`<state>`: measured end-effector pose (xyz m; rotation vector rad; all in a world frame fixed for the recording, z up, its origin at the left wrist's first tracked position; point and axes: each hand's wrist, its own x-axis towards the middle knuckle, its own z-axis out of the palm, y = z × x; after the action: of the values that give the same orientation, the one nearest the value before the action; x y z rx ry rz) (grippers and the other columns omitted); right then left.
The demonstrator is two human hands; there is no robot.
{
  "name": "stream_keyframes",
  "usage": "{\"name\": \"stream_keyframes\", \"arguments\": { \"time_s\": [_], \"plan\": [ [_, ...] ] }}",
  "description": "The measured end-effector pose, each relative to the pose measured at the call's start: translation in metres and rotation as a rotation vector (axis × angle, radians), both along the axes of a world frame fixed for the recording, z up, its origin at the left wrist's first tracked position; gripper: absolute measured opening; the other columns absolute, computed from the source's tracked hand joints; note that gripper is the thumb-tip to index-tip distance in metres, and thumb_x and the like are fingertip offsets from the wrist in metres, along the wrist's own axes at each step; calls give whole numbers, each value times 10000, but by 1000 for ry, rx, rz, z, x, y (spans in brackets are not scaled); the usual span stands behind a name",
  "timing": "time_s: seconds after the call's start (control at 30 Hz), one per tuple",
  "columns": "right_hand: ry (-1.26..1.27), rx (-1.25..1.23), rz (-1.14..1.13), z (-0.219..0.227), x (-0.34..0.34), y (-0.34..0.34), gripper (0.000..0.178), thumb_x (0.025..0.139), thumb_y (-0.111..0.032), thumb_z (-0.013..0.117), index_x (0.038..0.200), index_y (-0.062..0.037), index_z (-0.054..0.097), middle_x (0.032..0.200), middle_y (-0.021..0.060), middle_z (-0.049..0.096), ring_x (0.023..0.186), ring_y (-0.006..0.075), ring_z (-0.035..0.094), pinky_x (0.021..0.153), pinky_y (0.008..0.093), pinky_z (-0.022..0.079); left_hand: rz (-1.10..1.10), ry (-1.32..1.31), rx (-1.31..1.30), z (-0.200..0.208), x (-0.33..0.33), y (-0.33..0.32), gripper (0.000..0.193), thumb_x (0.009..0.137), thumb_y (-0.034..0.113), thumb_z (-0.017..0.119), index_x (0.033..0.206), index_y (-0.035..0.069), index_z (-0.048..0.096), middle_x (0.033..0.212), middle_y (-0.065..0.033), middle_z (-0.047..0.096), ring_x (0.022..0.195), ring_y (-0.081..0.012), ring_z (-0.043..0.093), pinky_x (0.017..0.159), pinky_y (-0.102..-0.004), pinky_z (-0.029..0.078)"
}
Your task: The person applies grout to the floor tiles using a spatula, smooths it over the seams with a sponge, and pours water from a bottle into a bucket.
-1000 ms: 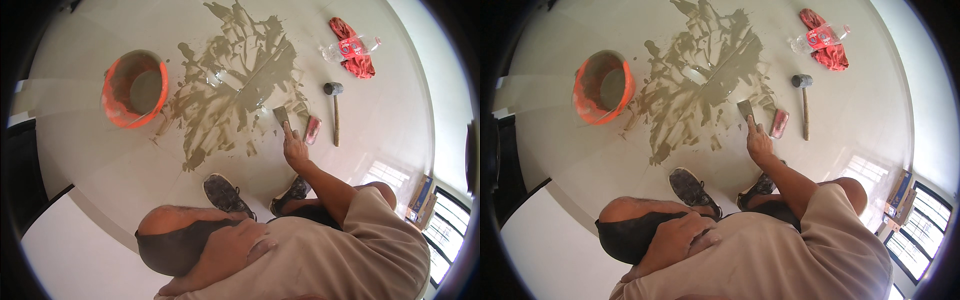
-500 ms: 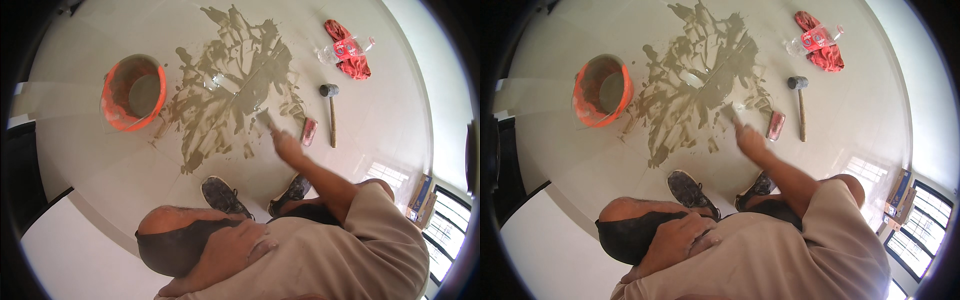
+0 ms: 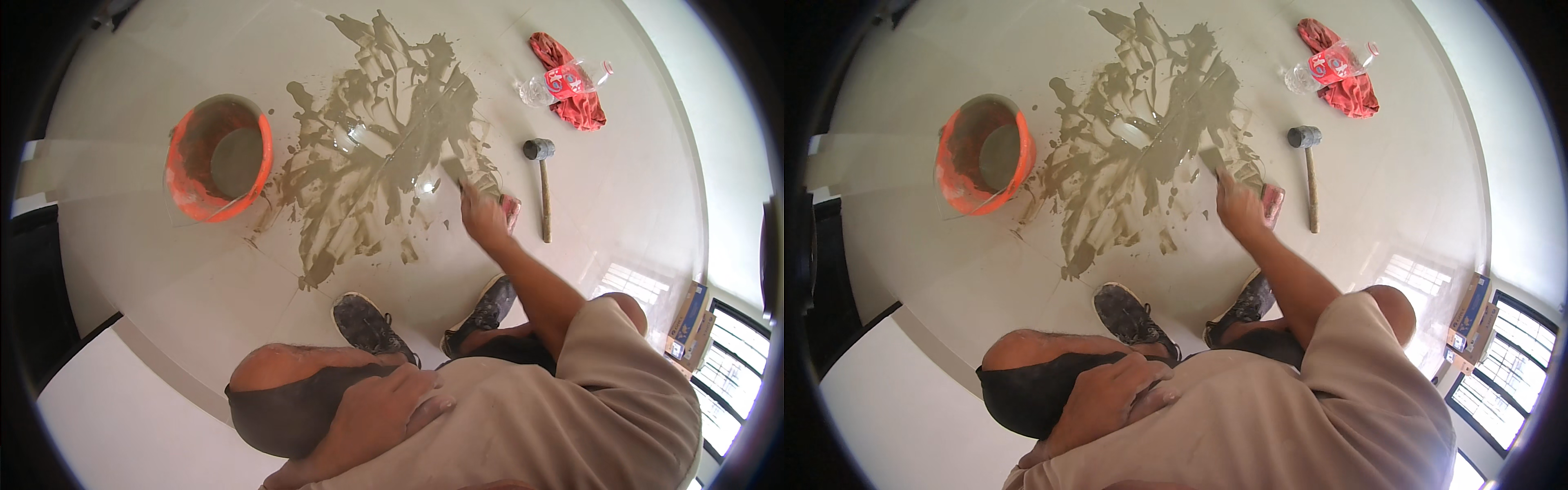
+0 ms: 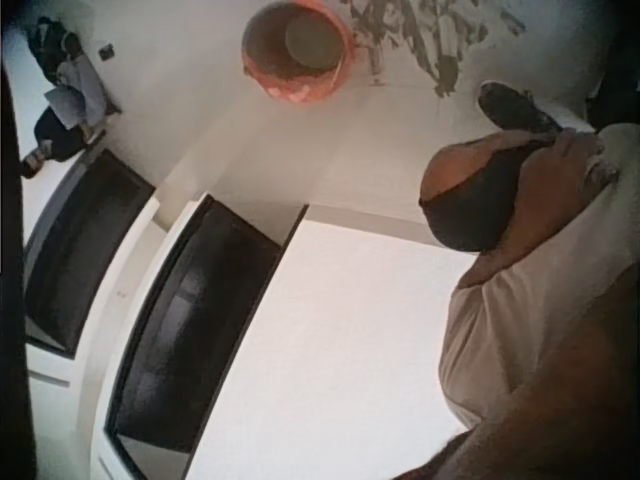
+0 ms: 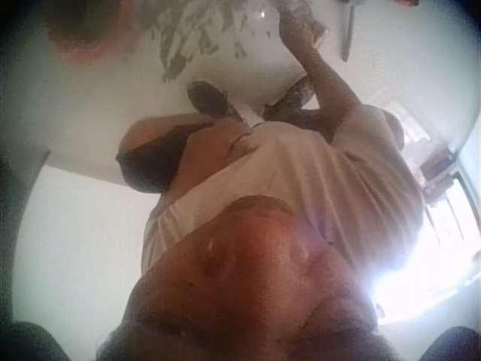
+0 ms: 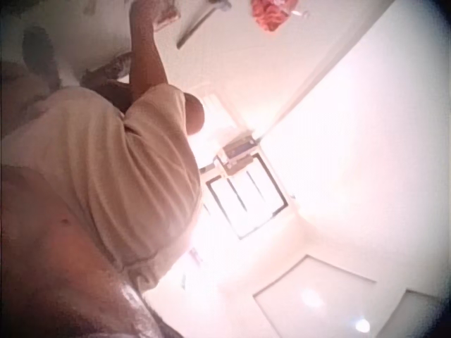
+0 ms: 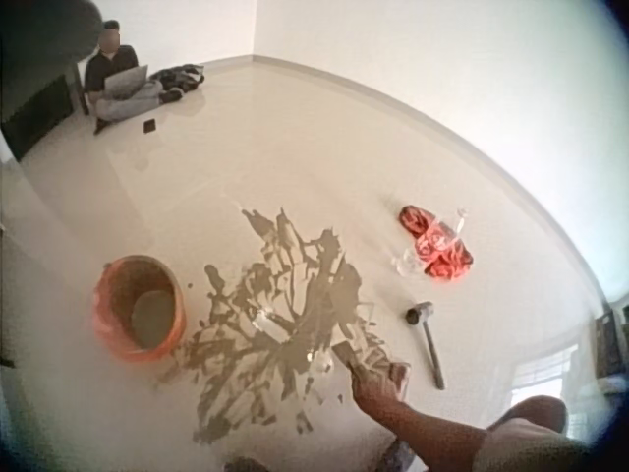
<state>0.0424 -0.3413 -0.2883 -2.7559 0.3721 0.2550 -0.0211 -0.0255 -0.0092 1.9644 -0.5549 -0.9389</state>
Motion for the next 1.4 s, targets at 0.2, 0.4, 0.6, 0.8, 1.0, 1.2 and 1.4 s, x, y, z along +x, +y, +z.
{"name": "stream_keyframes", "arguments": {
  "time_s": [0.2, 0.4, 0.6, 0.8, 1.0, 1.2, 1.4],
  "plan": [
    [70, -38, -50, -34, 78, -44, 328, 985, -271, 511, 1275, -147, 602, 913, 255, 707, 840, 461, 693, 766, 579, 553, -1, 23, 4, -1, 4, -1, 283, 951, 341, 675, 1066, 82, 653, 951, -69, 645, 787, -289, 672, 654, -403, 535],
    [-60, -95, 142, -24, 71, -43, 294, 1009, -268, 499, 1233, -122, 620, 819, 225, 691, 716, 432, 686, 623, 520, 566, 16, 29, -20, -1, 8, 2, 289, 945, 342, 683, 1065, 81, 652, 951, -73, 643, 782, -300, 669, 653, -410, 535],
    [-10, 199, -53, -20, -34, 35, 244, 1007, -214, 510, 1206, -120, 615, 959, 200, 670, 910, 433, 656, 805, 563, 513, 4, 92, 5, 1, 9, 0, 285, 937, 329, 694, 1061, 76, 654, 952, -86, 657, 790, -312, 674, 665, -408, 541],
    [-176, -573, -302, -55, 29, -90, 401, 973, -293, 557, 1312, -80, 578, 1340, 158, 565, 1265, 364, 503, 1054, 503, 405, 168, 93, 19, -1, 13, -3, 202, 923, 226, 691, 1047, 67, 679, 959, -113, 692, 795, -330, 675, 703, -396, 547],
    [396, -310, -812, -33, 14, -192, 443, 972, -378, 554, 1352, -150, 559, 1437, 108, 507, 1375, 351, 423, 1033, 574, 388, 378, 161, 7, 15, 37, 11, 122, 933, 106, 654, 1002, 10, 684, 924, -101, 707, 739, -216, 665, 728, -347, 547],
    [8, -156, -610, -22, 20, -171, 363, 941, -341, 612, 1194, -81, 606, 1141, 223, 679, 1046, 456, 647, 887, 561, 494, 742, -153, -25, 67, 120, 6, 161, 982, 136, 624, 971, -20, 661, 752, 33, 578, 686, -49, 501, 636, -231, 443],
    [-496, 816, -333, 79, 142, -71, 285, 1011, -281, 600, 1051, 1, 595, 666, 33, 544, 532, 125, 565, 460, 296, 452, 843, -511, -371, 49, 193, -10, 216, 965, 225, 669, 951, 11, 697, 774, 45, 573, 702, -58, 474, 683, -222, 406]
  ]
}}
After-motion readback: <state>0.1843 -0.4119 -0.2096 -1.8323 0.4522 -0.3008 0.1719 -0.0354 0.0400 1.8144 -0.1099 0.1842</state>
